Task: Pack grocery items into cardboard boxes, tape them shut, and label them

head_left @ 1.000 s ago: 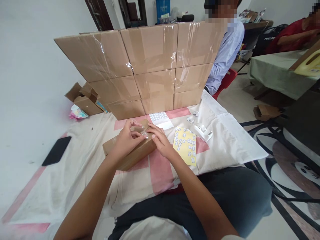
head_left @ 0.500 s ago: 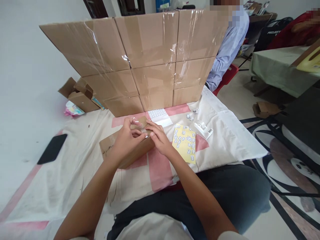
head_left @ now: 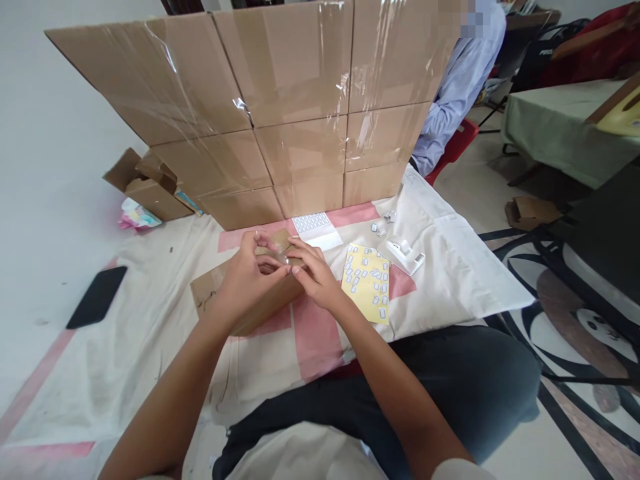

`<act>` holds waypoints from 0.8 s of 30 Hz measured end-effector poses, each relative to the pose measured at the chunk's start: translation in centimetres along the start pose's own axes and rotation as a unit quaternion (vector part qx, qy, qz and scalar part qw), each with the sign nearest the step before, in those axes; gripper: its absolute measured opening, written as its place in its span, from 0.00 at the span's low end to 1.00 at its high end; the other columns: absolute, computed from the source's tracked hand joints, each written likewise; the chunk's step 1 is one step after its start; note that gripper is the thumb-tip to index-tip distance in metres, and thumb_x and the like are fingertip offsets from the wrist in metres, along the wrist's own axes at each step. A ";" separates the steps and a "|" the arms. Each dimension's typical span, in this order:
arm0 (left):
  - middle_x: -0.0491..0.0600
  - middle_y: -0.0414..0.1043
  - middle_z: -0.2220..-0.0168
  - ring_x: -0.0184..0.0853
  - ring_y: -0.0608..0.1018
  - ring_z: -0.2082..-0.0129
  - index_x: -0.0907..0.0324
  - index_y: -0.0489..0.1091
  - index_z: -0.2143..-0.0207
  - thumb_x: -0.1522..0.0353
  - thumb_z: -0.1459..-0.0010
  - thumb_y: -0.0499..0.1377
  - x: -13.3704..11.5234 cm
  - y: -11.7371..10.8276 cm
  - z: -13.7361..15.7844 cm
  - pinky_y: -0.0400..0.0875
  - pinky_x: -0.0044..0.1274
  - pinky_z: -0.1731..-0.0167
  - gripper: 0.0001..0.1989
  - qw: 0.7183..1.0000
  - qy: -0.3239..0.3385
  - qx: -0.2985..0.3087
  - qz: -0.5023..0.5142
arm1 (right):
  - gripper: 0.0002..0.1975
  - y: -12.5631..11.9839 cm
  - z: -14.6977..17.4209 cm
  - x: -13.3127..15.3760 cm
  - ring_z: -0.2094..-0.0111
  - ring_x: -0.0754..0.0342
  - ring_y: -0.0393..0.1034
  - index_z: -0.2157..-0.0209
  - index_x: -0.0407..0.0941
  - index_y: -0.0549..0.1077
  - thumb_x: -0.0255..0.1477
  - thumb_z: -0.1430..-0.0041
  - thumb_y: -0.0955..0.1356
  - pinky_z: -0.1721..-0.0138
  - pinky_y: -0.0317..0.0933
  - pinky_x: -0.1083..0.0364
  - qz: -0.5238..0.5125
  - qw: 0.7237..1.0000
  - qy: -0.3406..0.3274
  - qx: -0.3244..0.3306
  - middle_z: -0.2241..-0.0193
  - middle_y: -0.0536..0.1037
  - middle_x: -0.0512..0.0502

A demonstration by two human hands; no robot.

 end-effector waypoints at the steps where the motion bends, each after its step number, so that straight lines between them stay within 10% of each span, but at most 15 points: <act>1: 0.47 0.68 0.51 0.31 0.81 0.67 0.53 0.57 0.53 0.62 0.46 0.68 0.0 -0.1 0.0 0.79 0.26 0.65 0.25 1.000 -0.002 -0.003 -0.003 | 0.15 0.0 0.0 0.0 0.33 0.44 0.59 0.46 0.52 0.72 0.40 0.28 0.62 0.34 0.57 0.39 0.002 1.000 0.001 0.001 0.33 0.66 0.49; 24: 0.49 0.70 0.47 0.32 0.75 0.66 0.53 0.63 0.44 0.58 0.43 0.66 -0.2 -0.3 0.1 0.73 0.28 0.64 0.28 0.987 0.036 -0.029 -0.154 | 0.12 -0.1 0.0 0.4 0.34 0.46 0.61 0.48 0.50 0.72 0.32 0.29 0.63 0.36 0.58 0.41 -0.011 1.000 -0.025 -0.012 0.34 0.68 0.45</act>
Point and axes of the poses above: each hand's wrist, its own z-axis away from the middle knuckle, its own y-axis out of the palm, x = y × z, the point moved 8 cm from there along -z, towards the middle knuckle
